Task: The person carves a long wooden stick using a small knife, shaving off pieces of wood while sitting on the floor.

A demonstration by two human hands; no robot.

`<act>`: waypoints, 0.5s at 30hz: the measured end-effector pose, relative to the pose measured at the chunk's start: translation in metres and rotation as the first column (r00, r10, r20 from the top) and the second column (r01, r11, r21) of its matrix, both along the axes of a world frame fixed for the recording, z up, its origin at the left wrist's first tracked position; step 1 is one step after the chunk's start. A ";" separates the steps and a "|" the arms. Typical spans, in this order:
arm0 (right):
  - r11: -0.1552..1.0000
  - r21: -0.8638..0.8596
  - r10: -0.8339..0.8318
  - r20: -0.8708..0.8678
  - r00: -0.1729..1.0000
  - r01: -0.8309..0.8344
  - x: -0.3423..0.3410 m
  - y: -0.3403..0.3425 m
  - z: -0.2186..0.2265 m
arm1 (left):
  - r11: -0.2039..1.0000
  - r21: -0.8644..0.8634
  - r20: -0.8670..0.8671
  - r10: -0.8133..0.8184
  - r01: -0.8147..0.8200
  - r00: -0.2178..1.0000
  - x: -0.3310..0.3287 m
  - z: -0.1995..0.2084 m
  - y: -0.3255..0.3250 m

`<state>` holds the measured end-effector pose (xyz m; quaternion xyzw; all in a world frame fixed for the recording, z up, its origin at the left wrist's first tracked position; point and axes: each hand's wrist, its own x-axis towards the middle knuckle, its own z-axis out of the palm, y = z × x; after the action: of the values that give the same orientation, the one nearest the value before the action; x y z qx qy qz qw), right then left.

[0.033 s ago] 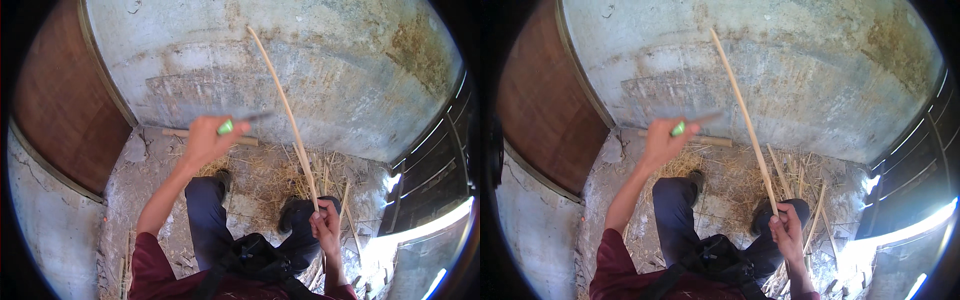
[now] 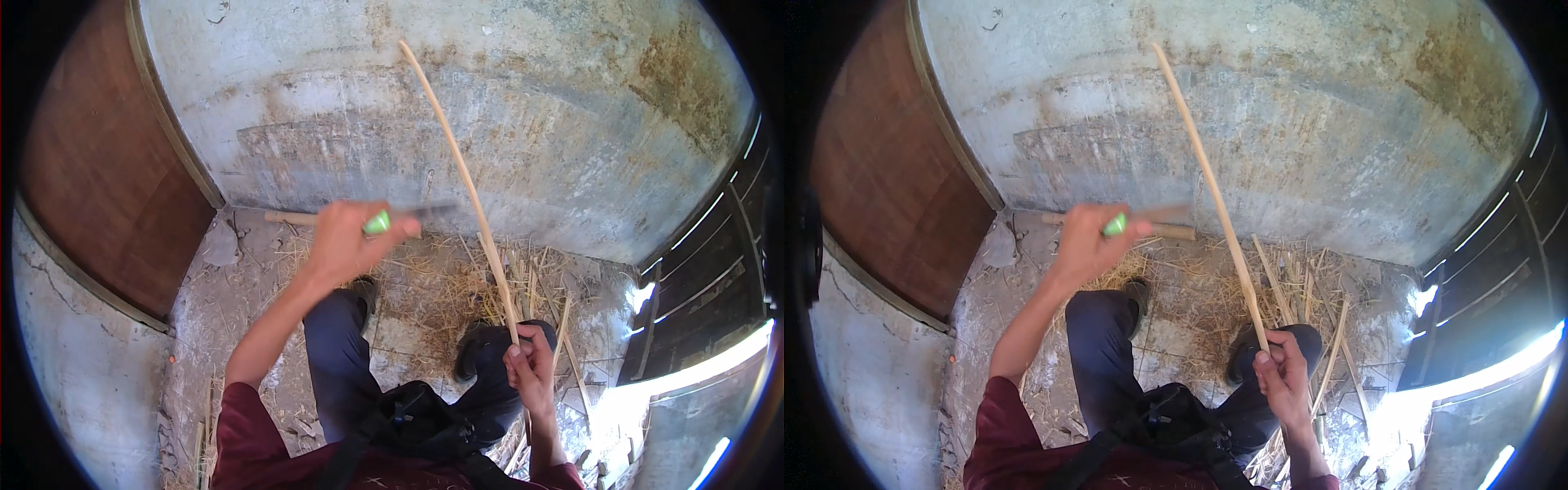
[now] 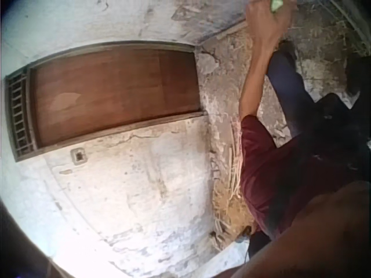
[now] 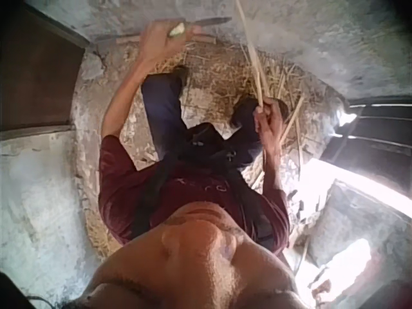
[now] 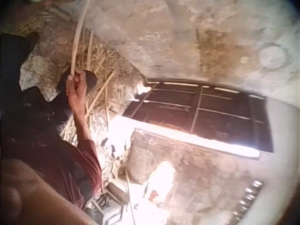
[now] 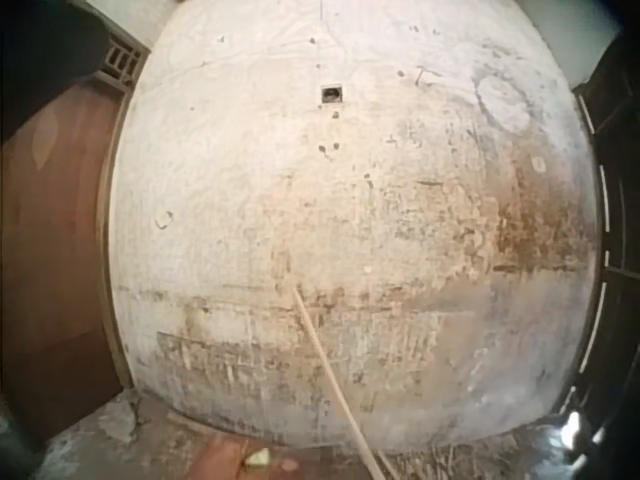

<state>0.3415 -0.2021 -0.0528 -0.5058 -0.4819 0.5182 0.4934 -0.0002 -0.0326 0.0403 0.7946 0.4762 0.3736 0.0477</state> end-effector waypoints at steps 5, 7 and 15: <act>0.991 0.134 -0.005 0.145 0.989 -0.015 -0.019 0.005 0.015 | 0.966 0.213 -0.046 -0.140 0.147 0.989 0.042 -0.026 -0.046; 0.983 0.179 0.012 0.215 0.977 -0.052 -0.021 0.005 0.018 | 0.960 0.229 -0.038 -0.158 0.163 0.987 0.049 -0.034 -0.051; 0.973 0.218 0.025 0.243 0.970 -0.079 -0.037 0.000 0.037 | 0.968 0.212 0.040 -0.147 0.135 0.988 0.062 -0.053 -0.057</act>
<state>0.3041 -0.2017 -0.0161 -0.4922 -0.6066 0.4082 0.4723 0.0617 -0.0893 -0.0130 0.8164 0.3752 0.4390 0.0040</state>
